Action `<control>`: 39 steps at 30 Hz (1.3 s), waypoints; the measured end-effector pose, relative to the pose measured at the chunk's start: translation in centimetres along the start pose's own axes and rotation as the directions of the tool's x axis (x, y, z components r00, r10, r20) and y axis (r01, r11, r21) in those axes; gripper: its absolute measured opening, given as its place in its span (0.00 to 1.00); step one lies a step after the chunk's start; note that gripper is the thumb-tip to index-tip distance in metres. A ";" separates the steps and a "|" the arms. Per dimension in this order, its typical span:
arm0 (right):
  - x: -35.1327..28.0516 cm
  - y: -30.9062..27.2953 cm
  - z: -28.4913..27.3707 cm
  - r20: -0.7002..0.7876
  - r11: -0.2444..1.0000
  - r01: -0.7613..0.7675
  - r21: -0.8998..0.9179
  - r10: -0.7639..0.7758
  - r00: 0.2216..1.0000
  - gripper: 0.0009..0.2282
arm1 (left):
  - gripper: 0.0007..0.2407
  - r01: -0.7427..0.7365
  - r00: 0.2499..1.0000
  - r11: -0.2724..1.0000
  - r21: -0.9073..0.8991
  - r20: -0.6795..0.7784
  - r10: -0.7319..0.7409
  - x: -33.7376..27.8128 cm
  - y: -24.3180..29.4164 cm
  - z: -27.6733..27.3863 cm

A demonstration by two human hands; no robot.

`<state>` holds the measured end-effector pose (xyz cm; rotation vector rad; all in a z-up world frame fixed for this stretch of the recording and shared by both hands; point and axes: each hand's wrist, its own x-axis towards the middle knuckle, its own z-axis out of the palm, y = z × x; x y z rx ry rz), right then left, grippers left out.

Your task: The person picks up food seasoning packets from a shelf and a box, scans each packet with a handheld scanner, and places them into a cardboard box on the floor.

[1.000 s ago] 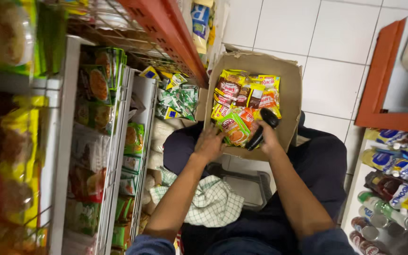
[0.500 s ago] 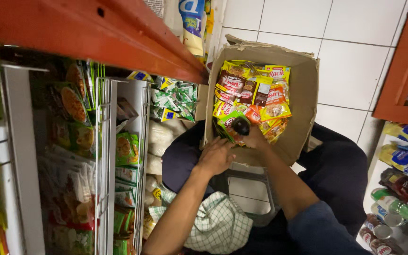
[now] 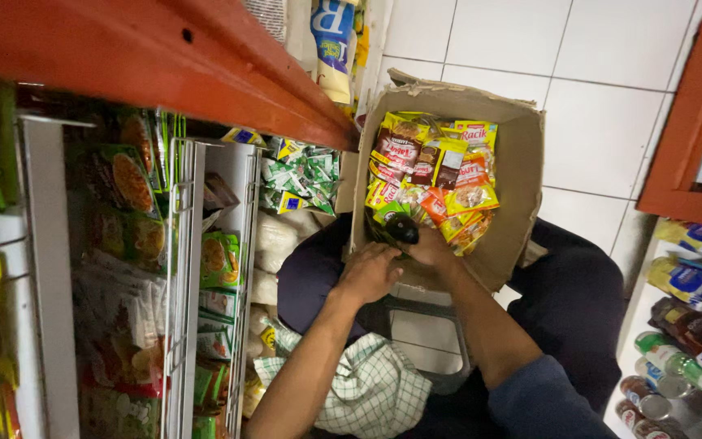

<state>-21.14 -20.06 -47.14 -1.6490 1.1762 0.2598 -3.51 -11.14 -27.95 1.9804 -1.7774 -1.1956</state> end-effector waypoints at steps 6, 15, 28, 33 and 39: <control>-3.8 -4.7 -6.4 -0.051 0.966 -0.147 0.215 0.161 0.986 0.34 | 0.17 -0.052 0.980 0.985 -0.163 -0.198 0.019 -0.8 1.6 -2.4; -19.6 -12.5 -14.8 0.048 0.357 0.025 0.934 -0.192 0.980 0.21 | 0.25 -0.081 0.889 0.593 -0.801 -0.327 -0.322 -4.6 2.6 -3.2; -29.2 -16.9 -11.2 -0.049 0.587 0.177 0.790 -0.227 0.973 0.21 | 0.09 -0.378 0.830 0.240 -0.894 -0.442 -0.339 -15.0 7.1 -1.1; -31.0 -17.8 -8.3 -0.146 0.680 0.346 0.647 -0.335 0.931 0.19 | 0.15 -0.478 0.809 -0.044 -0.877 -0.420 -0.412 -18.7 7.8 -0.4; -34.0 -19.9 -6.2 -0.051 0.869 0.362 0.338 -0.367 0.929 0.16 | 0.17 -0.505 0.674 0.245 -0.827 -0.556 -0.487 -23.5 8.8 -1.0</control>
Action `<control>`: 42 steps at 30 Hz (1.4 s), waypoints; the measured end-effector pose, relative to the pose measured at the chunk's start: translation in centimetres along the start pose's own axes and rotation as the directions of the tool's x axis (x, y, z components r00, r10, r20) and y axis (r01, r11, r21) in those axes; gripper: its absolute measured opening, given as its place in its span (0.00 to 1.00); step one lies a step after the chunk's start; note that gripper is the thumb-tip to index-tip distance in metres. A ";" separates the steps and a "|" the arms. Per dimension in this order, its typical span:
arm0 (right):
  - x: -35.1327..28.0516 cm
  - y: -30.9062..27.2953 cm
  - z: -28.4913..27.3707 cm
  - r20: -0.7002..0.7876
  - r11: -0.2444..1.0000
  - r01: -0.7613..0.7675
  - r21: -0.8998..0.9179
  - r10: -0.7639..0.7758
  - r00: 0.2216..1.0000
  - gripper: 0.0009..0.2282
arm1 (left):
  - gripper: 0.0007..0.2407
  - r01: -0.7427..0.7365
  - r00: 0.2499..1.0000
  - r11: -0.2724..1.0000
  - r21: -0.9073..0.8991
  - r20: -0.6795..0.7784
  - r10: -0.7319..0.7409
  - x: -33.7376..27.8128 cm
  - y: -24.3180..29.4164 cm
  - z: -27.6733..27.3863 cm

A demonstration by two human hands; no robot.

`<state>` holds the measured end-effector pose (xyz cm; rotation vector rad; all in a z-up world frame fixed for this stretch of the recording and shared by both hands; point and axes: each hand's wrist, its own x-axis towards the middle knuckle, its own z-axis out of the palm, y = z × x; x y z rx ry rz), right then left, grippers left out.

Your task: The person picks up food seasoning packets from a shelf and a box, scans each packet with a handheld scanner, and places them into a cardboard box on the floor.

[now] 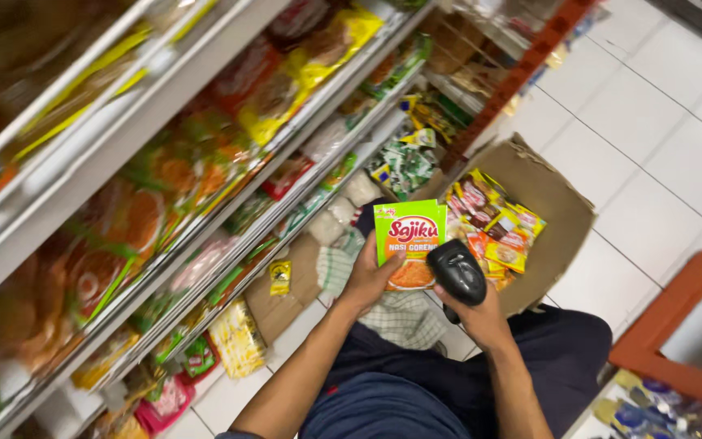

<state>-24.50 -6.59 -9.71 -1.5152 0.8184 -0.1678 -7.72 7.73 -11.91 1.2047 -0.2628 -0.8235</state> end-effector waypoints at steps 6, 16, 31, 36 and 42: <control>-0.6 -2.1 3.8 -0.069 0.936 0.162 0.311 -0.148 0.987 0.20 | 0.24 -0.006 0.999 0.991 -0.137 -0.039 0.001 -3.8 3.1 -1.9; -3.2 -4.5 8.0 -0.152 0.944 0.310 -0.110 -0.324 0.934 0.11 | 0.34 -0.087 0.986 0.995 0.057 -0.138 0.094 -5.2 3.4 -2.3; -5.2 -9.9 6.7 -0.184 0.959 0.264 -0.108 -0.280 0.942 0.17 | 0.20 0.245 0.958 0.736 -0.631 0.273 -0.086 -6.4 2.7 -0.9; -5.1 -10.5 5.3 -0.038 0.706 0.594 -0.385 -0.655 0.754 0.16 | 0.19 0.272 0.957 0.716 -0.643 0.261 -0.128 -5.9 2.9 0.0; -3.8 -9.0 4.3 -0.256 0.926 0.227 -0.302 -0.308 0.916 0.12 | 0.16 0.258 0.960 0.946 -0.196 0.164 -0.228 -5.0 2.3 -0.7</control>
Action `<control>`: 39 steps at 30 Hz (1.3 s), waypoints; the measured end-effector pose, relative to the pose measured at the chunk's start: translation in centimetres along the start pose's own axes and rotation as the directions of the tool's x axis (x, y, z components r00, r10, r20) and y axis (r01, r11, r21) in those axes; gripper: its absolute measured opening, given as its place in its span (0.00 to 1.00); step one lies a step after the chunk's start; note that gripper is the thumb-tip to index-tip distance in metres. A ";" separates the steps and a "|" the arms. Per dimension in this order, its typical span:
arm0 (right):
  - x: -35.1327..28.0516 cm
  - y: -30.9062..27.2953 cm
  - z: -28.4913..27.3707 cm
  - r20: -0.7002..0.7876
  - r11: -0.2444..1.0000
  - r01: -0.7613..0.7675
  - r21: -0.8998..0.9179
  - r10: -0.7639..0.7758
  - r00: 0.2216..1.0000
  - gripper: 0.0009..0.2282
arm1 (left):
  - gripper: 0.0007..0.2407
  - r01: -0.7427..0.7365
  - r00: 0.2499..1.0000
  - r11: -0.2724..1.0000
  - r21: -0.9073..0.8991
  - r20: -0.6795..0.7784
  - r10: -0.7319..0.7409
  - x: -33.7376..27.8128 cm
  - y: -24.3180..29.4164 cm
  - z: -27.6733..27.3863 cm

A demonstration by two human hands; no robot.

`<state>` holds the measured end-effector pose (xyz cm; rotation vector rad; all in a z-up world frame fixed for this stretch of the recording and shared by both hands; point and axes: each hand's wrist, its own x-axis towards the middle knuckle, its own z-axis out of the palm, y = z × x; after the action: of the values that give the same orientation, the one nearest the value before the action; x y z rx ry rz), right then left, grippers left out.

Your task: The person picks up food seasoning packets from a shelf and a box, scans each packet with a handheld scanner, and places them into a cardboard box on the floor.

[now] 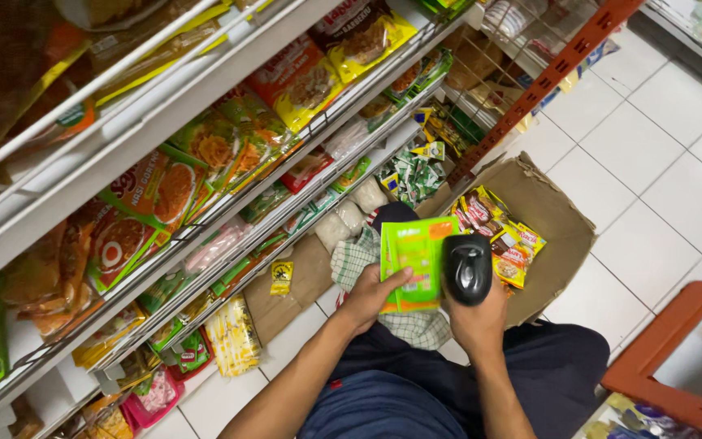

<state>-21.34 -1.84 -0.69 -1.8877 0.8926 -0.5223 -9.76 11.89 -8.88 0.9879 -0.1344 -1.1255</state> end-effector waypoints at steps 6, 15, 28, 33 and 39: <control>0.6 0.5 -0.4 -0.016 0.975 0.065 0.214 -0.063 0.998 0.17 | 0.15 -0.095 0.993 0.994 0.045 -0.064 0.098 0.7 0.7 -0.6; -2.5 -0.3 -0.4 0.357 1.000 0.004 0.022 -0.011 0.934 0.17 | 0.16 -0.132 0.984 0.970 -0.205 -0.148 0.103 1.5 1.9 -1.6; -3.4 -2.3 1.1 0.336 0.994 0.108 0.031 -0.112 0.935 0.18 | 0.14 -0.144 0.988 0.961 -0.238 -0.094 0.125 0.8 1.0 -1.3; -2.6 0.5 0.7 -0.065 0.991 0.127 0.037 -0.124 0.990 0.22 | 0.14 -0.152 0.976 0.986 -0.069 -0.170 0.138 0.1 1.6 -0.8; -0.7 6.1 -0.8 0.200 0.957 -0.127 0.262 0.075 0.977 0.13 | 0.15 -0.140 0.990 0.987 0.075 -0.021 0.142 -0.6 1.4 0.4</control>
<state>-24.52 -3.48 -5.69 -1.6005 0.7468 -0.3764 -9.31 12.18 -7.43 1.0414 -0.2225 -0.9838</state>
